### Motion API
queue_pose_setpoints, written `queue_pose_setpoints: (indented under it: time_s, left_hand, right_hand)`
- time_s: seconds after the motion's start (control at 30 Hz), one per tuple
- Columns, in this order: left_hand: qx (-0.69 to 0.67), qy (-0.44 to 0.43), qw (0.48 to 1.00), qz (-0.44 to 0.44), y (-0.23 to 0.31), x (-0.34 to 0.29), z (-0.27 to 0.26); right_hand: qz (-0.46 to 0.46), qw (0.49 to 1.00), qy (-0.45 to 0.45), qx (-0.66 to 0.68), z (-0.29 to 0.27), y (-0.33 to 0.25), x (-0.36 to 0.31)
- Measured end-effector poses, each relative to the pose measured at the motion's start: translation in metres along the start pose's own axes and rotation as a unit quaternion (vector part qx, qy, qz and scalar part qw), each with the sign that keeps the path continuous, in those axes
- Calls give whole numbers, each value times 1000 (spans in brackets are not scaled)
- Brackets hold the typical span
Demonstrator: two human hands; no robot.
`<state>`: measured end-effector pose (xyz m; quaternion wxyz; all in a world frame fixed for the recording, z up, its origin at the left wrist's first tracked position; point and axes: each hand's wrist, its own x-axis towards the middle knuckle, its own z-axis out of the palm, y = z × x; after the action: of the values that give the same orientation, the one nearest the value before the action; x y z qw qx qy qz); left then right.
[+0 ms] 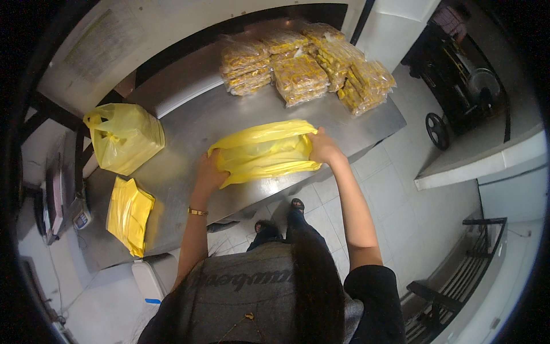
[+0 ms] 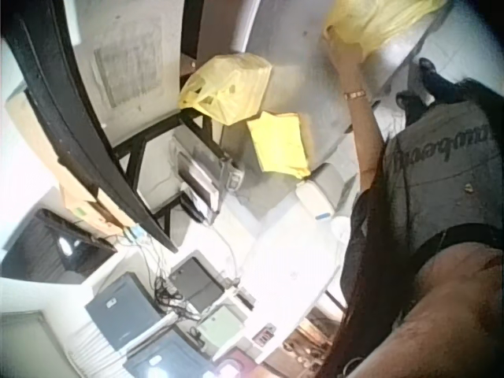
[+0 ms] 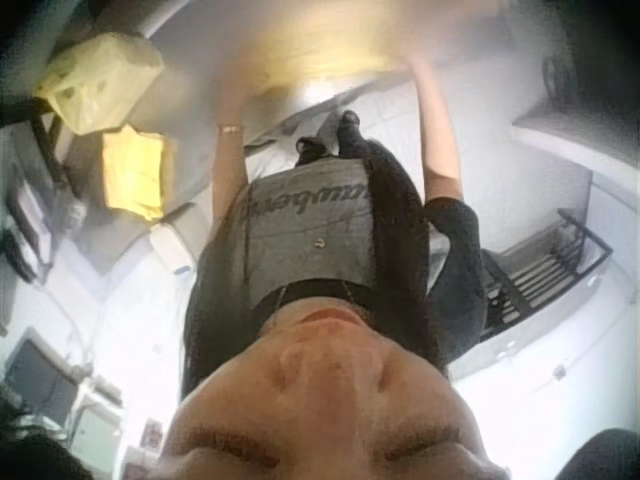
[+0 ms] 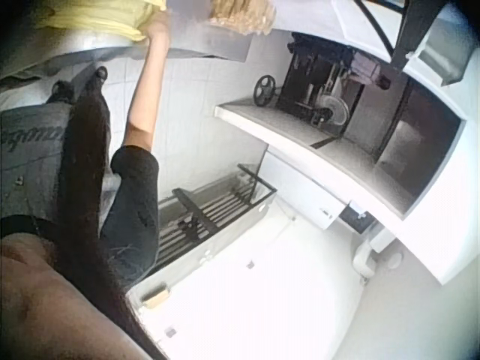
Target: The person packs individually wrapped snack bars into yellow plastic bags on a stainless steel table. They open a bag, place several snack bars inside, and tie the bag closed, repeating this process for multiple bags.
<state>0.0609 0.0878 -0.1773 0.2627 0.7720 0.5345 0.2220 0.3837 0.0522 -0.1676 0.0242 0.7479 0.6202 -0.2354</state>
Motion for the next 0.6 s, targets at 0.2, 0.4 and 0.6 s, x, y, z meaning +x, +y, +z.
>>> queue_pose_setpoints:
  time_s: [0.2, 0.4, 0.6]
  left_hand:
    - [99, -2, 995, 14, 18, 8, 15]
    - [134, -32, 980, -142, 24, 15, 53]
    - [195, -61, 946, -252, 92, 8, 55]
  right_hand:
    - [-223, 947, -124, 197, -71, 10, 8]
    - [-121, 838, 44, 530, -132, 55, 100]
    - [-44, 975, 142, 167, -124, 51, 246]
